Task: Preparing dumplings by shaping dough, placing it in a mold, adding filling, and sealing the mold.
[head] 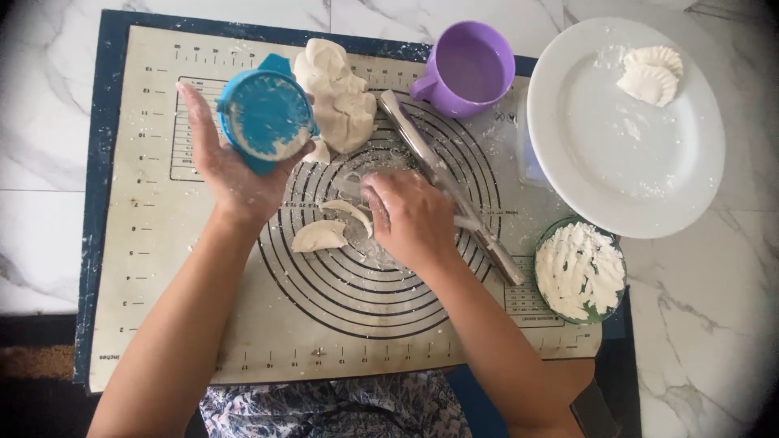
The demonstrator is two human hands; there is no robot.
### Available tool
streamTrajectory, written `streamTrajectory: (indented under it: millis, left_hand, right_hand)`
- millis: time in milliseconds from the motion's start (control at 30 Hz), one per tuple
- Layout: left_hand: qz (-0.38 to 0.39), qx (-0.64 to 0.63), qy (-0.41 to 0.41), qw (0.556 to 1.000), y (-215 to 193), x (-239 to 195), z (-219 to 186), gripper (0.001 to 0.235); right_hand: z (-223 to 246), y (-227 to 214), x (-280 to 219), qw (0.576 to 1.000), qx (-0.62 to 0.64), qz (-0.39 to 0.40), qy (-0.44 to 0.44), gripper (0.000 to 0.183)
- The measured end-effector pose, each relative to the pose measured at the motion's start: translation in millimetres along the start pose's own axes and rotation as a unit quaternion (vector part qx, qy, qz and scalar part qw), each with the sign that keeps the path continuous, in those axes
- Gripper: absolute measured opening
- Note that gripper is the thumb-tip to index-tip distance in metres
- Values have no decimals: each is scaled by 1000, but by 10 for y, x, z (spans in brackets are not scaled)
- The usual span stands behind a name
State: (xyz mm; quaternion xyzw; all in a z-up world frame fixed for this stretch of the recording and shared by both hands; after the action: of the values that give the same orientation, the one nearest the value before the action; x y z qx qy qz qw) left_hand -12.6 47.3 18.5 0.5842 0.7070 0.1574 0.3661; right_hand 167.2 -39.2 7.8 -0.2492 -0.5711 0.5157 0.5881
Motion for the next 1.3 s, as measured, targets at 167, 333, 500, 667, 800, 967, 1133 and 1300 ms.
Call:
streamTrajectory:
  millis: [167,333,500,667,800,967,1133,1300]
  left_hand:
    - [45,3,-28,999,126,-87,-21,92]
    - [17,1,-40,999,133,-108,-36,87]
    - [22,4,-36,999,111,-102,-49,82]
    - [76,-15,-28,997,130,-76,-29,77]
    - [89,-29,-37,995,152,-76,-12,82]
    - [118,-14,-10,993,163,-62,-4,75]
    - [128,-6,-22,992,235,-101,-7,81]
    - [30,-16,-55,998,191,-193,-34,87]
  right_hand:
    - [191,-46,0,997,13,-48,-66,21]
    - [399,71,-66,988,54,14,-142,33]
    - [508,26,-77,982,49,114,-143,29]
    - [557,38,-113,963,159,141,-168,43]
    - [590,28,-144,949,212,167,-164,39]
    - [491,-88,-73,942,285,118,-130,33]
    - [145,-592,62,941,320,-20,-110,27]
    - [-440,-1383,10,969,181,-163,-36,21]
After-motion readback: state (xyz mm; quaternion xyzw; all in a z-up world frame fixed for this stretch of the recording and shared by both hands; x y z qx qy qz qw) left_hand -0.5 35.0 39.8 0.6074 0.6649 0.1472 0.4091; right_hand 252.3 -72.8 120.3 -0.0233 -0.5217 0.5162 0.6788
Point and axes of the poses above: each hand's wrist, its own x-axis towards the middle knuckle, its own y-axis out of the palm, z = x × y, the point moved 6 cm from there along x, towards the middle knuckle, and after that the axes turned 2 degrees about y, right-handed, at the moved point
